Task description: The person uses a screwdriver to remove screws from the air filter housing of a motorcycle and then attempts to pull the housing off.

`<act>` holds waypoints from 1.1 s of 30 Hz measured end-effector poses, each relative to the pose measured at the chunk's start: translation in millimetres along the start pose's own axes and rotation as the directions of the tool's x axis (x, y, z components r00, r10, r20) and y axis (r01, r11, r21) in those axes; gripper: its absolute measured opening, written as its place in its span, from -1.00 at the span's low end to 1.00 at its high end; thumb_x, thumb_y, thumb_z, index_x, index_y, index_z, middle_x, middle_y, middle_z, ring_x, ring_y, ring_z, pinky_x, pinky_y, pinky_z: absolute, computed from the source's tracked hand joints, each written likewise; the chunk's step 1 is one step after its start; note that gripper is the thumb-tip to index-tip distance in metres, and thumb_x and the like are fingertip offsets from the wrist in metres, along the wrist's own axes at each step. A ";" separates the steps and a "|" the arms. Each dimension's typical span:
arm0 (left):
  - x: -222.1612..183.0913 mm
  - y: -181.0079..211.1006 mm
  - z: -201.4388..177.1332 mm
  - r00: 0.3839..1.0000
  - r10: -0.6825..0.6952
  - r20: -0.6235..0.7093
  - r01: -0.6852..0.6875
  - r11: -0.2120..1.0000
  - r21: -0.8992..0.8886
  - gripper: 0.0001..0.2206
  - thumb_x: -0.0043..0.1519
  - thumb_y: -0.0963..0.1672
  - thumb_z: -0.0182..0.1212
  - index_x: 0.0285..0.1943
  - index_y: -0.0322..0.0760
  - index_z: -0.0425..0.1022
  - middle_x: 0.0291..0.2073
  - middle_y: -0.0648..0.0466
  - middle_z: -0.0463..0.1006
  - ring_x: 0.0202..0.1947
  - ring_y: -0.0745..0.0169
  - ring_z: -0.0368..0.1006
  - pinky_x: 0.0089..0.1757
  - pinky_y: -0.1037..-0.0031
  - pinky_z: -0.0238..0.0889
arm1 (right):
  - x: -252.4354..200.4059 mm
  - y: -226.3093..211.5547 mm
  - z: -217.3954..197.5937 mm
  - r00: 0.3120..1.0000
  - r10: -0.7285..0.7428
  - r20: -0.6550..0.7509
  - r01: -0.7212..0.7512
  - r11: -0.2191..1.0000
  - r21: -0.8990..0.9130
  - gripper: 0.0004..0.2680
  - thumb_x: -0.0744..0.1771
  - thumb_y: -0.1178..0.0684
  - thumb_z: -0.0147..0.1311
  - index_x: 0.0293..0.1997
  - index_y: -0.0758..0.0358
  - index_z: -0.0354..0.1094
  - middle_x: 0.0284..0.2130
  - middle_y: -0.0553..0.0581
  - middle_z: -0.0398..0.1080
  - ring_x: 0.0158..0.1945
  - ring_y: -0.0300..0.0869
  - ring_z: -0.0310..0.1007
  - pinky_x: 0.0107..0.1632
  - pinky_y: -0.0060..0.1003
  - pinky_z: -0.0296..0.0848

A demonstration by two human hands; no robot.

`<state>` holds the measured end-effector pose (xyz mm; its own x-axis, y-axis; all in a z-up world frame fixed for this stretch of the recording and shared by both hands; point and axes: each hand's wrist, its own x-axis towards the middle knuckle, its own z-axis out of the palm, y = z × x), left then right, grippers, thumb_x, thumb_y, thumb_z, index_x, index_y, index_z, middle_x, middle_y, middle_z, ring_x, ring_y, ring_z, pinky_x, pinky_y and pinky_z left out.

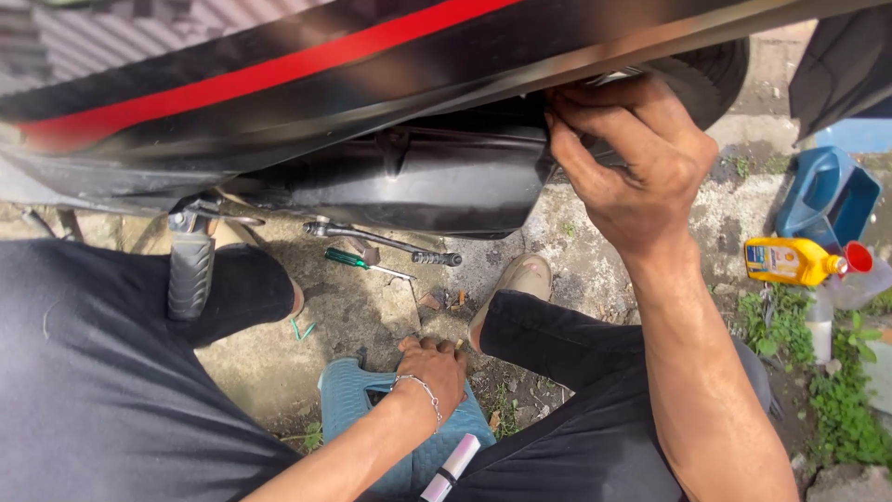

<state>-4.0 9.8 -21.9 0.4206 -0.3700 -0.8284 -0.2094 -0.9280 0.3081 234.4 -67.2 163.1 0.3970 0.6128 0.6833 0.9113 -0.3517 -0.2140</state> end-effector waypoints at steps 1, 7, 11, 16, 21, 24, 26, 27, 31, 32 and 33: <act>-1.0 -1.5 -2.7 1.000 -0.010 -0.016 0.010 1.000 -0.006 -0.46 0.44 0.10 -0.03 0.51 -0.17 0.11 0.31 -0.11 0.26 0.22 -0.27 0.24 0.09 -0.22 0.11 | -1.3 3.1 -5.9 1.000 0.006 0.030 -0.007 1.000 0.026 -0.95 0.39 0.43 0.33 -0.21 0.56 0.55 -0.27 0.38 0.52 -0.20 0.08 0.49 -0.13 -0.16 0.42; 1.6 -5.5 -5.8 0.999 -0.005 0.036 0.006 0.999 -0.034 -0.45 0.45 0.10 -0.07 0.54 -0.16 0.03 0.29 -0.10 0.22 0.20 -0.23 0.18 0.13 -0.21 0.02 | -45.0 54.0 -37.3 0.998 0.059 -0.006 -0.060 0.995 -0.081 -0.94 0.41 0.39 0.34 -0.20 0.56 0.55 -0.33 0.40 0.52 -0.28 0.00 0.51 -0.31 -0.24 0.45; -36.9 -11.7 -44.5 0.997 0.052 0.063 -0.047 0.996 -0.074 -0.45 0.45 0.07 -0.05 0.57 -0.12 0.00 0.35 0.02 0.21 0.31 -0.10 0.16 0.11 -0.01 0.06 | -38.3 33.6 -52.8 0.988 0.129 -0.086 -0.129 0.992 0.006 -0.93 0.41 0.46 0.30 -0.17 0.62 0.47 -0.23 0.49 0.51 -0.13 0.13 0.52 -0.05 -0.06 0.50; -97.9 -23.8 -102.6 0.460 0.235 -0.856 -0.634 0.762 -0.132 -0.78 0.38 -0.11 0.06 0.09 -0.35 0.48 -0.18 -0.05 0.58 -0.29 0.06 0.59 -0.25 0.23 0.58 | -54.1 52.4 -46.1 0.979 0.199 -0.035 -0.198 0.980 0.030 -0.92 0.49 0.33 0.20 -0.13 0.55 0.45 -0.19 0.42 0.48 -0.09 0.08 0.49 -0.04 -0.11 0.51; -139.0 -45.8 -178.4 0.154 0.035 -0.987 -0.460 0.887 -0.041 -0.76 0.37 -0.15 0.15 0.13 -0.44 0.46 -0.31 -0.04 0.41 -0.25 0.06 0.28 -0.19 0.23 0.24 | -41.0 38.7 -41.7 0.959 0.282 -0.005 -0.278 0.950 0.142 -0.96 0.46 0.34 0.17 -0.12 0.51 0.42 -0.20 0.35 0.39 -0.29 -0.10 0.36 -0.34 -0.34 0.39; -129.0 -50.5 -203.4 0.059 -0.109 -0.992 -0.124 0.985 -0.115 -0.57 0.39 -0.01 0.14 0.31 -0.39 0.39 -0.03 -0.19 0.35 -0.04 -0.19 0.17 -0.14 -0.02 0.11 | -39.4 42.5 -31.5 0.969 0.244 -0.019 -0.240 0.961 0.139 -0.94 0.45 0.25 0.16 -0.15 0.44 0.43 -0.23 0.29 0.42 -0.26 -0.11 0.38 -0.25 -0.28 0.39; -113.8 -48.6 -220.3 0.050 -0.190 -0.981 0.040 0.981 -0.188 -0.46 0.37 0.10 0.10 0.39 -0.30 0.35 0.18 -0.27 0.37 0.14 -0.39 0.19 -0.08 -0.25 0.09 | -36.9 42.1 -29.6 0.976 0.214 -0.053 -0.206 0.972 0.116 -0.91 0.45 0.19 0.14 -0.18 0.41 0.43 -0.26 0.28 0.46 -0.19 -0.05 0.44 -0.12 -0.16 0.44; -105.5 -47.3 -227.1 0.055 -0.237 -0.970 0.059 0.971 -0.234 -0.47 0.37 0.13 -0.01 0.33 -0.27 0.39 0.16 -0.27 0.35 0.14 -0.39 0.16 -0.09 -0.26 0.07 | -33.3 37.2 -30.6 0.972 0.231 -0.027 -0.223 0.959 0.174 -0.93 0.43 0.24 0.15 -0.18 0.44 0.43 -0.26 0.27 0.42 -0.23 -0.09 0.41 -0.26 -0.29 0.46; -86.8 -34.6 -237.2 0.022 -0.339 -0.941 0.054 0.940 -0.337 -0.37 0.36 0.20 -0.22 0.08 -0.35 0.54 0.14 -0.30 0.33 0.17 -0.39 0.11 -0.17 -0.17 0.08 | -21.6 23.3 -35.9 0.969 0.245 0.000 -0.237 0.934 0.267 -0.95 0.40 0.33 0.20 -0.19 0.47 0.41 -0.27 0.25 0.36 -0.25 -0.12 0.36 -0.37 -0.39 0.40; -89.9 -30.2 -237.7 0.022 -0.328 -0.944 0.063 0.943 -0.326 -0.37 0.36 0.20 -0.22 0.08 -0.35 0.54 0.14 -0.30 0.33 0.17 -0.39 0.11 -0.17 -0.17 0.08 | -20.1 22.4 -37.2 0.968 0.250 -0.013 -0.237 0.933 0.269 -0.95 0.40 0.33 0.20 -0.19 0.47 0.41 -0.27 0.25 0.36 -0.25 -0.12 0.36 -0.37 -0.39 0.40; -92.7 -26.2 -238.0 0.003 -0.341 -0.940 0.079 0.937 -0.340 -0.39 0.35 0.20 -0.18 0.07 -0.31 0.56 0.11 -0.26 0.34 0.15 -0.38 0.11 -0.19 -0.15 0.06 | -18.7 21.6 -38.1 0.965 0.261 -0.011 -0.247 0.927 0.282 -0.96 0.40 0.34 0.19 -0.19 0.47 0.41 -0.26 0.25 0.36 -0.27 -0.15 0.36 -0.39 -0.42 0.40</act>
<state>172.6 58.0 158.2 0.9024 0.2746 0.3322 0.1371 -0.9136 0.3827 242.5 -113.2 172.3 0.6197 0.4917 0.6117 0.7774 -0.2776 -0.5644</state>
